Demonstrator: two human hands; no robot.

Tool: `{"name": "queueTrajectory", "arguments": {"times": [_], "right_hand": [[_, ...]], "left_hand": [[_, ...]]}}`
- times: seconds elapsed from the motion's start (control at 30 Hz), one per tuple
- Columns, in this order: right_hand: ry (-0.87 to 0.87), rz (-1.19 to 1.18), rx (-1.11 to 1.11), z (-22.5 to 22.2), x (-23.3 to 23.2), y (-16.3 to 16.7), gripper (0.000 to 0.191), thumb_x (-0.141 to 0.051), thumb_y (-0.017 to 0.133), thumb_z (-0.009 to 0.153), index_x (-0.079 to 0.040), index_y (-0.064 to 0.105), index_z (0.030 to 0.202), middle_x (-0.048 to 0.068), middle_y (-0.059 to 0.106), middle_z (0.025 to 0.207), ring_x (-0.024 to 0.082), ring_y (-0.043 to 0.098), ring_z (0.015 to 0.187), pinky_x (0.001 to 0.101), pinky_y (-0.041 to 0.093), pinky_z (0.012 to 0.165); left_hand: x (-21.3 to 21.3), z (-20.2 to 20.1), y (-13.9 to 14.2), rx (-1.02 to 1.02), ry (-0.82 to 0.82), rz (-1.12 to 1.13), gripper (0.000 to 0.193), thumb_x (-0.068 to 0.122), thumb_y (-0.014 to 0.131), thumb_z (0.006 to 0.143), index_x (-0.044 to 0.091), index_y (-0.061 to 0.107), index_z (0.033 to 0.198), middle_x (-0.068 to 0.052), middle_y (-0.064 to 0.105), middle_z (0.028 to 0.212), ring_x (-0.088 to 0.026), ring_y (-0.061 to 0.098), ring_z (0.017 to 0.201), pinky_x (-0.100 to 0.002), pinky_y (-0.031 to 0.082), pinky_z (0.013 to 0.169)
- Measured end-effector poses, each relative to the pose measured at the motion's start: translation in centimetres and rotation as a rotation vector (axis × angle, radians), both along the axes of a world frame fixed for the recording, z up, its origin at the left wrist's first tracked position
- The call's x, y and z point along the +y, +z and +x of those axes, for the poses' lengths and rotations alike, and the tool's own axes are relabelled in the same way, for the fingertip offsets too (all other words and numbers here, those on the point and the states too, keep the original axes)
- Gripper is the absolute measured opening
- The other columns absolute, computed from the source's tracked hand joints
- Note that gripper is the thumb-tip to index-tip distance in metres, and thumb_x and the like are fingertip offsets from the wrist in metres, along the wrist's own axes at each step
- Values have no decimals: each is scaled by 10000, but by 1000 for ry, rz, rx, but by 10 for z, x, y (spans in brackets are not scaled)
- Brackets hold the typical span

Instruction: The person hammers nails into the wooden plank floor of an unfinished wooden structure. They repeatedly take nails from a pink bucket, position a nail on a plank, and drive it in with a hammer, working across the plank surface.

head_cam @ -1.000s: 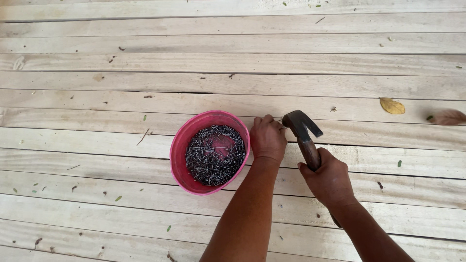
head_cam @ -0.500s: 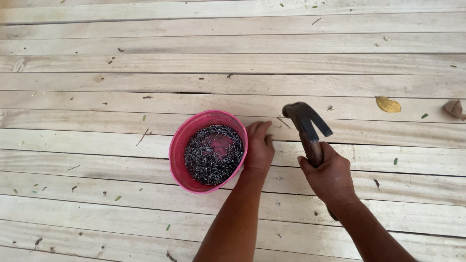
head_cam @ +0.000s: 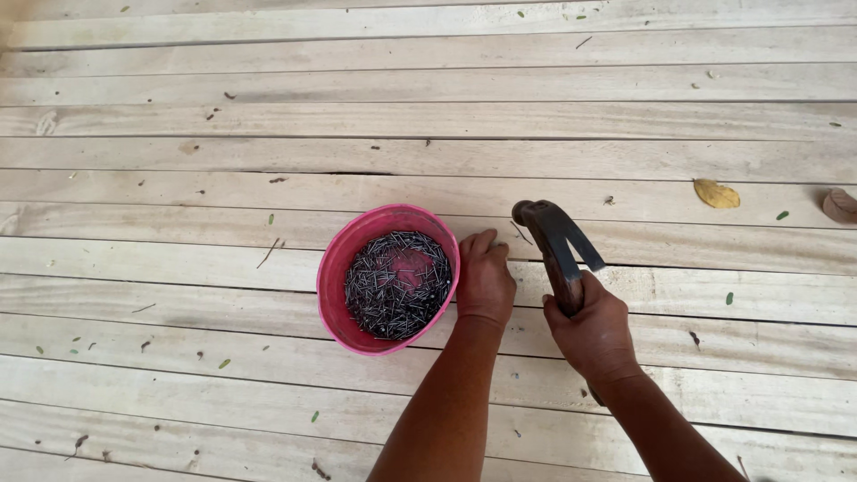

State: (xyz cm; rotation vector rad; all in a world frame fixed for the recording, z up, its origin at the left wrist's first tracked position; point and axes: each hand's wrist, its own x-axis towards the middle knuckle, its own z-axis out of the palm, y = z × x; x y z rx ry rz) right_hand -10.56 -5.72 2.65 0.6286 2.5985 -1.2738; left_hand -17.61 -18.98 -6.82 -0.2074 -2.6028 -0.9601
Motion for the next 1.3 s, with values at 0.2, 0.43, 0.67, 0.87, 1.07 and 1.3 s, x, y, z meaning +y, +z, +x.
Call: {"name": "queueTrajectory", "arguments": {"times": [0.2,0.43,0.67,0.87,1.07,1.3], "right_hand": [[68,107,-149,-8,5,0,253,-248,736,897,-35,660,1010,151,709,747,241,704,651,407,578,661],[68,80,-225,-10,1,2,227,-228,730,895,-47,661,1015,129,714,772,220,713,673,397,588,663],[0,33,3,-3,1,-2,244,-230,734,881,-29,651,992,145,711,748,229,694,636,402,573,630],[6,73,-115,-4,6,-20,229,-204,696,895,-37,666,1047,172,727,801,271,725,679,428,592,664],[-119,95,-45,-8,16,-41,269,-206,703,855,-9,685,1038,213,746,875,325,739,770,437,582,746],[-126,162,-21,-11,15,-50,242,-206,701,851,-8,686,989,223,739,876,343,723,793,445,571,770]], "left_hand": [[0,-2,6,-27,-10,-47,318,-64,636,702,12,785,973,-127,675,1268,-343,559,1223,-423,454,1070],[2,-5,8,-59,-2,-66,315,-66,646,679,20,785,949,-119,679,1257,-337,562,1220,-413,457,1068],[3,-6,9,-90,-4,-100,274,-61,650,671,11,781,900,-120,673,1250,-336,555,1209,-413,454,1063],[6,-6,9,-111,-9,-150,234,-22,640,706,9,774,895,-129,658,1267,-342,546,1218,-412,449,1073],[15,-8,26,-229,-8,-152,167,-13,651,743,-8,760,869,-138,632,1251,-357,539,1215,-421,492,986],[4,0,77,82,-56,285,191,-23,602,886,15,675,1059,-140,665,1156,-331,659,1066,-413,556,898]]}}
